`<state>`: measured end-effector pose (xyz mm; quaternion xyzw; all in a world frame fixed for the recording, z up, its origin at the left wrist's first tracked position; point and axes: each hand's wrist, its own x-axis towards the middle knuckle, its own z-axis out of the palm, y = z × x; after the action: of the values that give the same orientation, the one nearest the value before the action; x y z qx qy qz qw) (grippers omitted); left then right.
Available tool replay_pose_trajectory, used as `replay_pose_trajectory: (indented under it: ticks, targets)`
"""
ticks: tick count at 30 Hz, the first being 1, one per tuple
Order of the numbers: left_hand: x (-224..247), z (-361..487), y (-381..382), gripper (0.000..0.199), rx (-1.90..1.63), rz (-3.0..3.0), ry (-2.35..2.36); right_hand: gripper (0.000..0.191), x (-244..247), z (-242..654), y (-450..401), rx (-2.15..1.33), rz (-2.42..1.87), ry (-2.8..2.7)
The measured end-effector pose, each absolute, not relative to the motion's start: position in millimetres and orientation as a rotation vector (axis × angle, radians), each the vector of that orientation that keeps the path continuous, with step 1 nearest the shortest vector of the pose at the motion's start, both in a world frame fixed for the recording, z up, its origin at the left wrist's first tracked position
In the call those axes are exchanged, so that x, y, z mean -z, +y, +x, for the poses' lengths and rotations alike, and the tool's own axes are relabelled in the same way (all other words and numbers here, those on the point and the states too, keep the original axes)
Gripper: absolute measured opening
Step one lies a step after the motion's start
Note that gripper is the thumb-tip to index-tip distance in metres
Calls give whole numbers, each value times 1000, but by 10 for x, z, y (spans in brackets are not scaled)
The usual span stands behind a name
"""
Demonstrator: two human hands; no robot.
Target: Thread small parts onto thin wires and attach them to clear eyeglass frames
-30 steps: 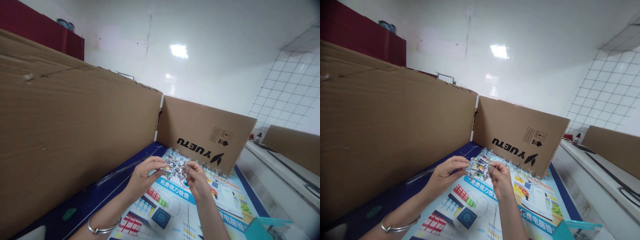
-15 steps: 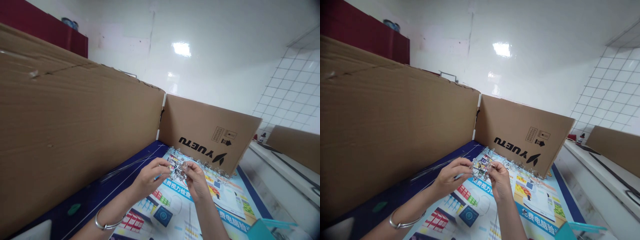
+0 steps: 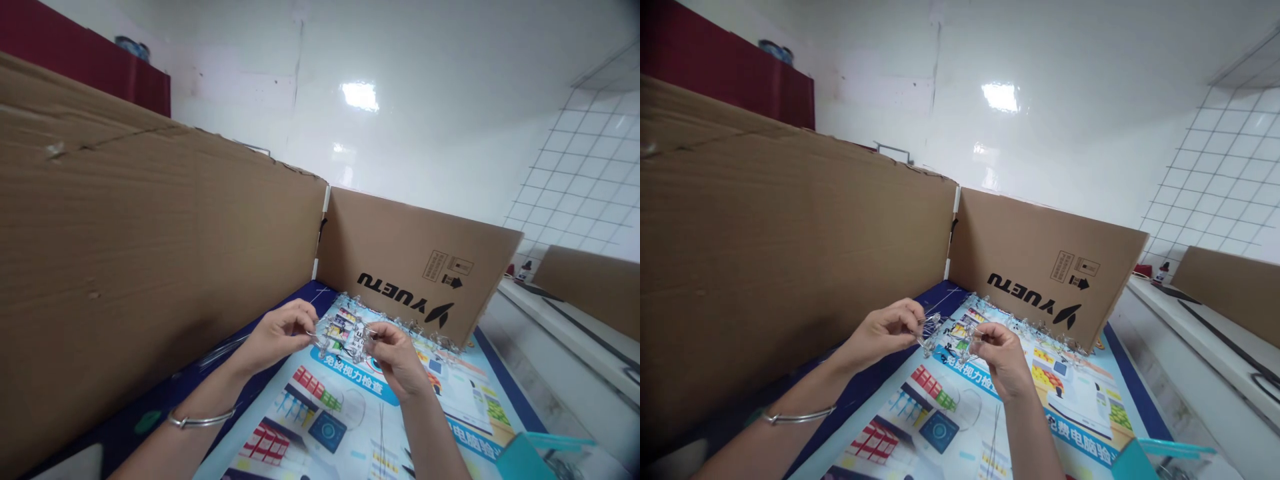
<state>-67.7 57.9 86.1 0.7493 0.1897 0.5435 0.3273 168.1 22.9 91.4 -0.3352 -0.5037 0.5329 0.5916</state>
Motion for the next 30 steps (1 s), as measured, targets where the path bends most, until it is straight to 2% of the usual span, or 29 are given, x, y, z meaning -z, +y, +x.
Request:
replay_pose_trajectory:
  ticks: [7, 19, 30]
  targets:
    - [-865, -734, 597, 4, -1290, 1882, 464, 25, -924, 1795, 218, -1301, -773, -1261]
    - [-858, -753, 601, 4, -1311, 1786, 462, 14, -891, 1723, 223, -1273, -696, -1302]
    - [-863, -638, 537, 4, -1305, 1916, 498, 14, -943, 1731, 183, -1249, -732, -1418]
